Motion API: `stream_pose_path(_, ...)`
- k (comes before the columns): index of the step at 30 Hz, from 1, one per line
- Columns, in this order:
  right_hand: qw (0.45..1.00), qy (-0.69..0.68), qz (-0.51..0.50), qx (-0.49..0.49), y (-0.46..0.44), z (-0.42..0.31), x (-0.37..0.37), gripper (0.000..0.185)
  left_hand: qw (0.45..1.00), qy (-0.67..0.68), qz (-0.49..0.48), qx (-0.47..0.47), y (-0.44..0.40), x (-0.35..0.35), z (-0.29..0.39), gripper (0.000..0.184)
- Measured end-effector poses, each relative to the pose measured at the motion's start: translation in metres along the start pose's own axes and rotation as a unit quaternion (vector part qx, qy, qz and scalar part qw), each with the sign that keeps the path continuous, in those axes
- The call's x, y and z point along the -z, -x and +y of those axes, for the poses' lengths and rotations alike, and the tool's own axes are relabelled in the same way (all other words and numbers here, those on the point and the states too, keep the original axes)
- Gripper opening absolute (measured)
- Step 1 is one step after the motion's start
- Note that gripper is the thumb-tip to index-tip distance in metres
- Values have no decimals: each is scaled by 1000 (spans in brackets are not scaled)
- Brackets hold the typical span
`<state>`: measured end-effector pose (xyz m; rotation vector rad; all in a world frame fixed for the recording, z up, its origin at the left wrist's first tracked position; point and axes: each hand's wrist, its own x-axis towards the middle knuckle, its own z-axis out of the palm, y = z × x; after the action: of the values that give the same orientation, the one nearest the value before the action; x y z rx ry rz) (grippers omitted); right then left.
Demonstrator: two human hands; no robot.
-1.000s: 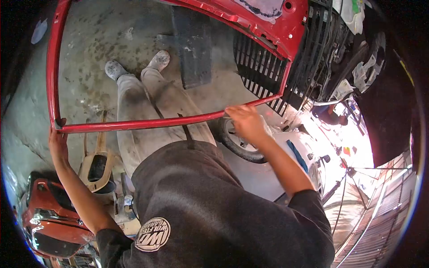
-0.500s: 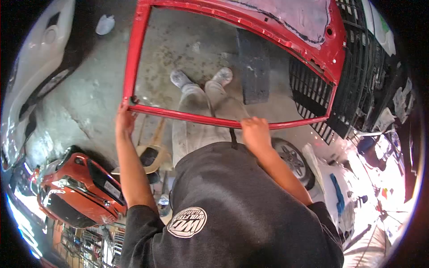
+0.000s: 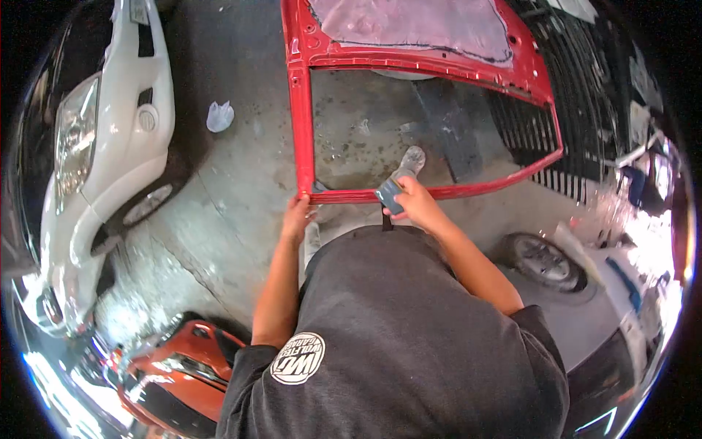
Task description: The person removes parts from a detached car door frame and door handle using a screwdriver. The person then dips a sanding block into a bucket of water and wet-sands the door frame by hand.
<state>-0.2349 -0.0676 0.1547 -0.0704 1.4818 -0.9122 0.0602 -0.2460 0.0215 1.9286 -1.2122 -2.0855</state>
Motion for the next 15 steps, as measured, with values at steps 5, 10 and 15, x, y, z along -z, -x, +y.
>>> stream_pose_path(5, 988, -130, 44, 71, -22, -8, -115, 36, 851, -332, -96, -395, 59, 14, 90, 77)
stream_pose_path(10, 927, -365, -27, 81, -30, -23, -160, 41, 749, -410, -258, -452, 75, -6, 161, 77)
stream_pose_path(15, 916, -375, 62, 126, -35, -18, -159, 47, 763, -433, -313, -364, 61, -33, 193, 47)
